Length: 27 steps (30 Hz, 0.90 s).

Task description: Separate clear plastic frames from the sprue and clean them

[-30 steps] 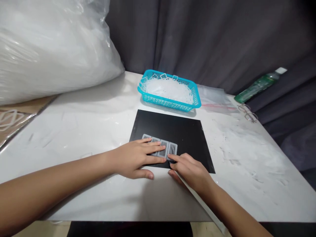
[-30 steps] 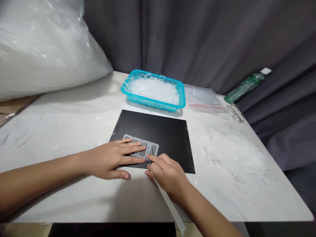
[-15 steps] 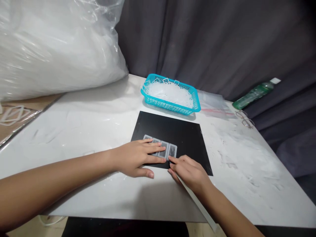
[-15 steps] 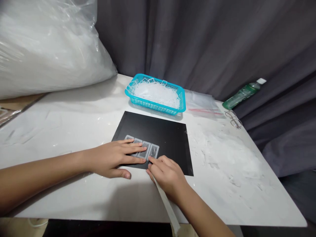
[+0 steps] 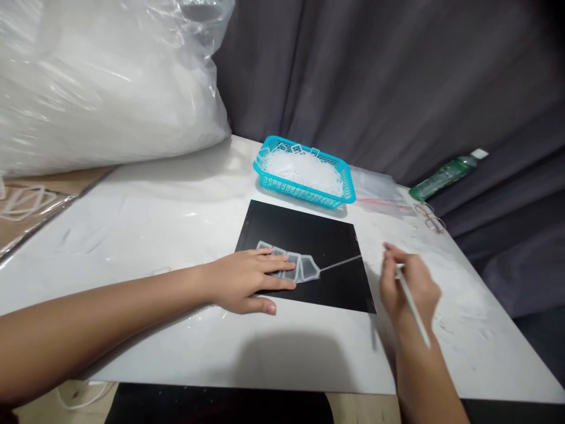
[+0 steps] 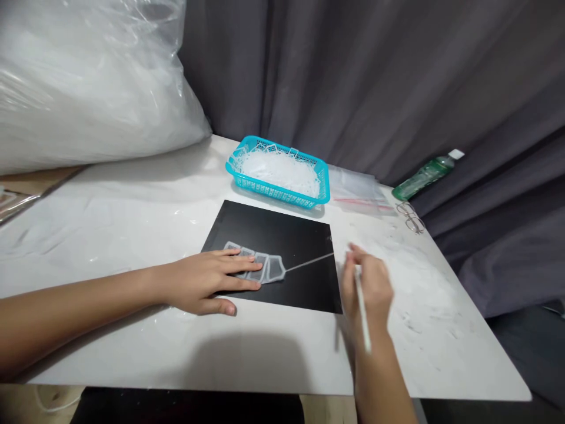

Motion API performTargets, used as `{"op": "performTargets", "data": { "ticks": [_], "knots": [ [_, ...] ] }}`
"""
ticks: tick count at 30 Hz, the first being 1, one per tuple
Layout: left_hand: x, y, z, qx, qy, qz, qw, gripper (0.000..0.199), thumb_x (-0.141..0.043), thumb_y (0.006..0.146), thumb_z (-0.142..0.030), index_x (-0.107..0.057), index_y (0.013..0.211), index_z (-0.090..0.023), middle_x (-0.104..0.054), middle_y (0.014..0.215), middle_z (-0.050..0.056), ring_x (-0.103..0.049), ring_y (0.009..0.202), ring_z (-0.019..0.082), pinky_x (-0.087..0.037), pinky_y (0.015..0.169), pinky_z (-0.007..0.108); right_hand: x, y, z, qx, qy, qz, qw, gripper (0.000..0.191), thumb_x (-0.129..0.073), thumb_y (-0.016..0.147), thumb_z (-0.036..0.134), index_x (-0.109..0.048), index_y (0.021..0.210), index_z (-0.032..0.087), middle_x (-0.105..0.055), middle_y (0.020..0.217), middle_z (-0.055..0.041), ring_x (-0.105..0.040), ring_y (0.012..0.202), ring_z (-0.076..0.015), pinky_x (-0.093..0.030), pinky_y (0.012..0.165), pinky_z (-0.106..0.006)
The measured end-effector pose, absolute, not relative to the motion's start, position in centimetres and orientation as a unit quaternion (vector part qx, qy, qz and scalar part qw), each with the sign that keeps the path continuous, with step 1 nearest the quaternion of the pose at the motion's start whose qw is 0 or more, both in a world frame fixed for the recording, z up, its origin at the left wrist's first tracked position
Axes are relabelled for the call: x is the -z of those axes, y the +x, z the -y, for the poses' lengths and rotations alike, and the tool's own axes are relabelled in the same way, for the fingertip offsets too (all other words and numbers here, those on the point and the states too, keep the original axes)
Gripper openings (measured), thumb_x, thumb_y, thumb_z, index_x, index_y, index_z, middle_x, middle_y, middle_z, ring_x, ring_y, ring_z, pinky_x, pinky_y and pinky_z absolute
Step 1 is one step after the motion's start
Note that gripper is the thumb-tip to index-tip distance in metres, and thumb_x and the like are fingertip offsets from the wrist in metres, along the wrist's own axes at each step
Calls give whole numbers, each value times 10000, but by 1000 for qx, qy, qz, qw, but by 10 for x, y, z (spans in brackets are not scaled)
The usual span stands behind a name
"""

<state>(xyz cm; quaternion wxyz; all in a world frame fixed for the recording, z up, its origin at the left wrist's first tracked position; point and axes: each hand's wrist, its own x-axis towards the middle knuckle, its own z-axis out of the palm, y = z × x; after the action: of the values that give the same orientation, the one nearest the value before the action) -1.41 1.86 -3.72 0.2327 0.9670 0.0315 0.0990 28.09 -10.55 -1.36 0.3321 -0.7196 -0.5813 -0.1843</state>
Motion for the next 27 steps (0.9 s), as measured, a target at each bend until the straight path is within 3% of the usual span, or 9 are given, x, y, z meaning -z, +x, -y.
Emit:
{"op": "performTargets", "data": {
  "ticks": [5, 10, 13, 16, 17, 18, 19, 22, 27],
  "knots": [
    [39, -15, -19, -98, 968, -27, 229, 531, -518, 895, -496, -483, 1366, -254, -359, 1487, 115, -350, 1366, 329, -232, 1134, 546, 6, 331, 112, 201, -833, 452, 246, 188, -440, 897, 363, -557, 892, 215, -649, 775, -149, -618, 772, -338, -411, 655, -434],
    [42, -15, -19, -94, 971, -27, 216, 545, -501, 900, -509, -456, 1385, -266, -345, 1497, 107, -333, 1376, 318, -216, 1144, 529, 4, 367, 122, 202, -865, 328, 321, 143, -526, 782, 386, -514, 734, 252, -407, 525, -23, -570, 681, -375, -384, 638, -512],
    [41, -16, -19, -97, 973, -25, 210, 537, -487, 907, -507, -464, 1381, -255, -355, 1491, 118, -341, 1371, 324, -217, 1137, 534, -7, 372, 125, 202, -836, 275, 431, 219, -626, 712, 392, -446, 651, 285, -462, 573, -70, -583, 823, -440, -368, 720, -574],
    [39, -16, -19, -97, 973, -19, 210, 549, -475, 907, -522, -456, 1385, -252, -373, 1483, 123, -360, 1359, 324, -218, 1131, 526, -20, 338, 124, 176, -763, 311, 538, 183, -496, 834, 468, -481, 797, 289, -611, 886, -117, -617, 958, -370, -444, 748, -530],
    [38, -16, -19, -96, 972, -18, 212, 566, -467, 907, -531, -439, 1396, -248, -388, 1475, 123, -370, 1352, 320, -224, 1127, 518, -23, 318, 123, 137, -734, 344, 570, 181, -417, 882, 473, -478, 860, 304, -626, 971, -75, -646, 931, -305, -491, 720, -480],
    [38, -16, -19, -98, 972, -20, 213, 583, -457, 908, -540, -418, 1409, -245, -408, 1463, 123, -386, 1338, 319, -242, 1116, 510, -24, 293, 122, 39, -651, 383, 654, 161, -415, 894, 453, -469, 863, 305, -628, 989, -39, -662, 879, -266, -512, 713, -471],
    [37, -15, -18, -103, 972, -23, 211, 598, -448, 907, -549, -397, 1421, -249, -431, 1447, 122, -408, 1316, 320, -270, 1095, 502, -23, 267, 122, -84, -584, 426, 686, 179, -422, 900, 459, -464, 830, 300, -637, 958, -11, -666, 802, -223, -530, 726, -464],
    [35, -9, -12, -126, 975, -44, 176, 615, -438, 889, -592, -367, 1434, -314, -505, 1364, 113, -490, 1181, 330, -362, 983, 478, -15, 193, 125, -368, -477, 471, 645, 197, -548, 874, 423, -461, 783, 272, -677, 800, 10, -634, 620, -150, -556, 666, -371],
    [36, 4, 2, -140, 979, -105, 109, 623, -406, 855, -668, -455, 1380, -336, -559, 1154, 112, -503, 960, 292, -376, 869, 460, -5, 143, 159, -624, -402, 387, 547, 346, -613, 830, 492, -399, 728, 240, -684, 706, -27, -627, 543, -146, -444, 459, -229]
  ]
}}
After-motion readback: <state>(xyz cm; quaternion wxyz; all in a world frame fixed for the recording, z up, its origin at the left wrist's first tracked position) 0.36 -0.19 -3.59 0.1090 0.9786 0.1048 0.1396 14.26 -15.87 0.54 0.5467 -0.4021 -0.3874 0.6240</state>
